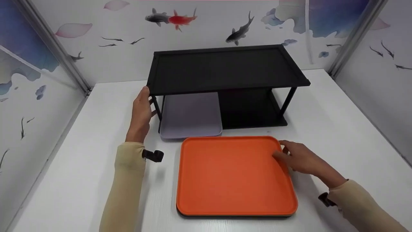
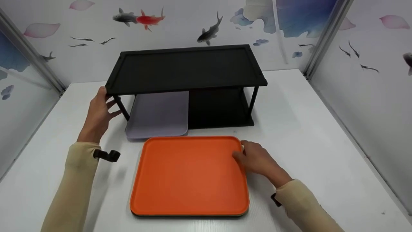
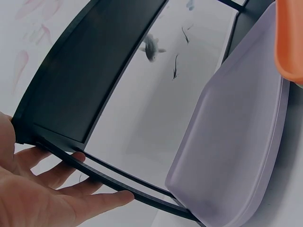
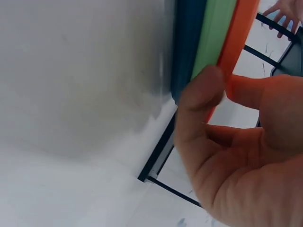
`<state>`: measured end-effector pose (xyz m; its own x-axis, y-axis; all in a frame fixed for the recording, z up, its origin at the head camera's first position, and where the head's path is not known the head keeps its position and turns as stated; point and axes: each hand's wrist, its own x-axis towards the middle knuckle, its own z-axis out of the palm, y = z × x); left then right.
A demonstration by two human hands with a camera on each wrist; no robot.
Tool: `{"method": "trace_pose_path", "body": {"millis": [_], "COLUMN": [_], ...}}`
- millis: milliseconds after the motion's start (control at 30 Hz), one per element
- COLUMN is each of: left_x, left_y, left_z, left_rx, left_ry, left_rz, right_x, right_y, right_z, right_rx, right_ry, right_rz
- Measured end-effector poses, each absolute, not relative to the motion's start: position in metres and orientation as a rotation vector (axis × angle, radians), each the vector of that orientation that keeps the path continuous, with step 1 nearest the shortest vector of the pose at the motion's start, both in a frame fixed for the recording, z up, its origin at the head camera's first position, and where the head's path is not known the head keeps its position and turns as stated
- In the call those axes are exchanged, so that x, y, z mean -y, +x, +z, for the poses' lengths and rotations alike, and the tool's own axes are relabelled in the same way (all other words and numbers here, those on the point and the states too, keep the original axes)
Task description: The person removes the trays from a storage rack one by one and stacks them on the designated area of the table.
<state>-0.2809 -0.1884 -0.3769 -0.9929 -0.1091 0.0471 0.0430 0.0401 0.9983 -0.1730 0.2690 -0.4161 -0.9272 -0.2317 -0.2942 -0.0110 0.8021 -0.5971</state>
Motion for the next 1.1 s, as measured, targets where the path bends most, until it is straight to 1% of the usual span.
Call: {"method": "trace_pose_path", "body": {"millis": [200, 367, 600, 800, 1100], "left_x": [0.189, 0.191, 0.189, 0.188, 0.187], "left_y": [-0.281, -0.281, -0.280, -0.288, -0.280], "left_z": [-0.375, -0.373, -0.374, -0.369, -0.376], "left_rx": [2.174, 2.158, 2.166, 2.160, 2.151], "left_ry": [0.066, 0.099, 0.097, 0.045, 0.050], "left_rz": [-2.110, -2.115, -2.113, -2.108, -2.130], "right_x": [-0.255, -0.229, -0.199, -0.176, -0.143], "right_y": [-0.179, -0.192, -0.217, -0.242, -0.255], "right_z": [-0.406, -0.393, -0.381, -0.389, -0.405], "right_rx": [-2.849, -2.795, -2.551, -2.401, -2.295], "right_ry": [-0.255, -0.348, -0.262, -0.184, -0.101], "right_rz": [-0.885, -1.018, -1.140, -1.259, -1.282]}}
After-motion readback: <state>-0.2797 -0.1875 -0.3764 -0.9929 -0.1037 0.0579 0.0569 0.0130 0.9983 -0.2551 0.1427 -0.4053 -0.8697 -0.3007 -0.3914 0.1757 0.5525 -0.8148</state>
